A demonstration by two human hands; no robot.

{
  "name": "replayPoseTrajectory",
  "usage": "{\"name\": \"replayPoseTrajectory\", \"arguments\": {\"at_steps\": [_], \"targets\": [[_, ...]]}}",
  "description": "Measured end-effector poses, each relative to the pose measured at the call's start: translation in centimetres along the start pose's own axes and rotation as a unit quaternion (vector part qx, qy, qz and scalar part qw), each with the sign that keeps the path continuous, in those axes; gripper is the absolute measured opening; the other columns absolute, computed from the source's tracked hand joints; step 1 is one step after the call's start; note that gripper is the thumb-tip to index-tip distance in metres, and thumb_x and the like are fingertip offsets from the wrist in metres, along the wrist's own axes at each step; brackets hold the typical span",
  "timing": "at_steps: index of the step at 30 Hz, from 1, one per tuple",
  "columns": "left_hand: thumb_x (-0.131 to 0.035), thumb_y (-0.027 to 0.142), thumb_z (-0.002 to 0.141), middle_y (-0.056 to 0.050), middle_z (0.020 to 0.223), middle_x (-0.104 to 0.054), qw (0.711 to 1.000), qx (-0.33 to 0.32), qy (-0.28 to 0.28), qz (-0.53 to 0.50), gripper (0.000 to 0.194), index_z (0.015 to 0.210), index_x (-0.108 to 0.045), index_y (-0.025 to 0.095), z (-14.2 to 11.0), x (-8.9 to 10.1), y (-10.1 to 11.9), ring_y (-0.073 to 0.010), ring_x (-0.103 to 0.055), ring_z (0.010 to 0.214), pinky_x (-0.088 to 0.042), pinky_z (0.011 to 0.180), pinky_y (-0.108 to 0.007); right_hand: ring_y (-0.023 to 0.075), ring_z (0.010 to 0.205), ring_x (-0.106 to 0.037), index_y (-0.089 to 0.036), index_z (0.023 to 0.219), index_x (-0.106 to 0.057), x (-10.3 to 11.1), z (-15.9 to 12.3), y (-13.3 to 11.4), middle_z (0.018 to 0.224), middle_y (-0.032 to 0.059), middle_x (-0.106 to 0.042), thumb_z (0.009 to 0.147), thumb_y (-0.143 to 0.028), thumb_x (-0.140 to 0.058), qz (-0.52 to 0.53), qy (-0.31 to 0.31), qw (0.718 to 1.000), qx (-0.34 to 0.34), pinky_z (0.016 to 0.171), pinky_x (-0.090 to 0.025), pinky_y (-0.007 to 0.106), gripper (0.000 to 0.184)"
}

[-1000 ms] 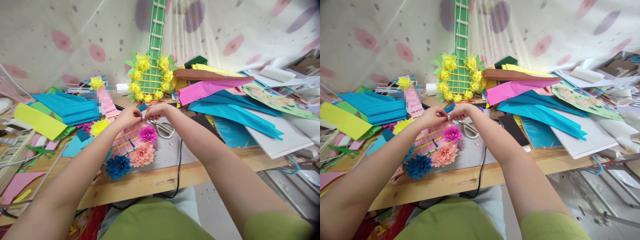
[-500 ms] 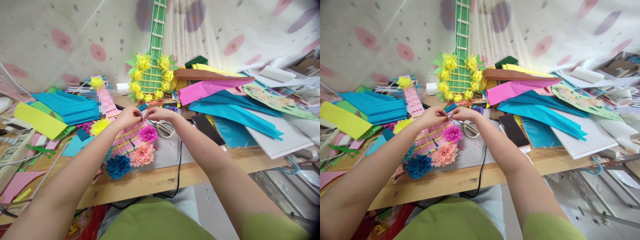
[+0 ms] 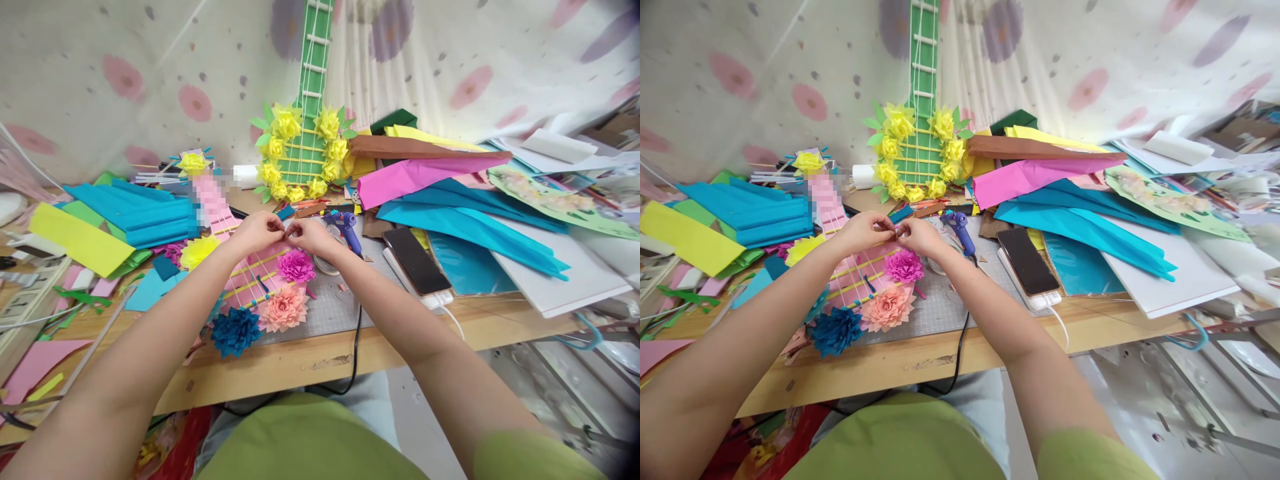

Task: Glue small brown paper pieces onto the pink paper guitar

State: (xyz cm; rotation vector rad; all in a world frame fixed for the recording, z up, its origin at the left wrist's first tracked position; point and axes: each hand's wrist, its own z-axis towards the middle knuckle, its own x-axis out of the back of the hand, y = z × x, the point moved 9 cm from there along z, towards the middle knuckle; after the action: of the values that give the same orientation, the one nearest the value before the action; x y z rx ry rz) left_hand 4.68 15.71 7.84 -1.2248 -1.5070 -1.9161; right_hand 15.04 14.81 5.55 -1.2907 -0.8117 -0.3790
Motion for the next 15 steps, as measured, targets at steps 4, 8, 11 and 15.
{"name": "replayPoseTrajectory", "arguments": {"at_steps": [4,8,11,15], "targets": [[-0.056,0.029,0.068,-0.004,0.081,-0.073,1.000,0.002,0.004,-0.005,0.019,0.075,-0.071,0.019,-0.1,0.5,0.3,-0.0198,-0.066,0.078,-0.049,0.072,-0.029,0.0102,0.062,-0.048,-0.014,0.080,-0.066,-0.3,0.2,0.1,0.068,-0.0013,-0.057,0.068,-0.014,-0.057,0.027,-0.006,1.000,0.003,0.060,-0.033,0.022,0.016],[-0.057,0.028,0.068,-0.005,0.084,-0.073,0.999,0.011,0.048,0.000,0.018,0.075,-0.071,0.019,-0.4,1.9,0.2,-0.0212,-0.065,0.080,-0.049,0.073,-0.030,0.0086,0.060,-0.046,-0.014,0.080,-0.066,-0.8,0.5,0.5,0.067,-0.0029,-0.055,0.067,-0.014,-0.057,0.081,-0.018,0.996,0.013,0.059,-0.033,0.021,0.016],[-0.059,0.028,0.068,-0.004,0.083,-0.073,0.997,0.023,0.072,-0.010,0.016,0.075,-0.070,0.019,-0.9,2.9,0.0,-0.0207,-0.065,0.078,-0.050,0.071,-0.029,0.0081,0.059,-0.045,-0.014,0.081,-0.065,-1.2,0.7,0.9,0.067,-0.0039,-0.054,0.066,-0.016,-0.059,0.109,-0.018,0.994,0.015,0.058,-0.033,0.021,0.017],[-0.061,0.031,0.069,-0.004,0.075,-0.071,0.994,0.072,0.061,-0.060,0.020,0.084,-0.069,0.020,-1.5,3.3,-1.0,-0.0185,-0.063,0.062,-0.050,0.059,-0.028,0.0086,0.058,-0.044,-0.015,0.082,-0.065,-1.0,0.8,1.1,0.064,-0.0046,-0.053,0.065,-0.019,-0.063,0.142,0.001,0.990,0.013,0.058,-0.033,0.022,0.018]]}}
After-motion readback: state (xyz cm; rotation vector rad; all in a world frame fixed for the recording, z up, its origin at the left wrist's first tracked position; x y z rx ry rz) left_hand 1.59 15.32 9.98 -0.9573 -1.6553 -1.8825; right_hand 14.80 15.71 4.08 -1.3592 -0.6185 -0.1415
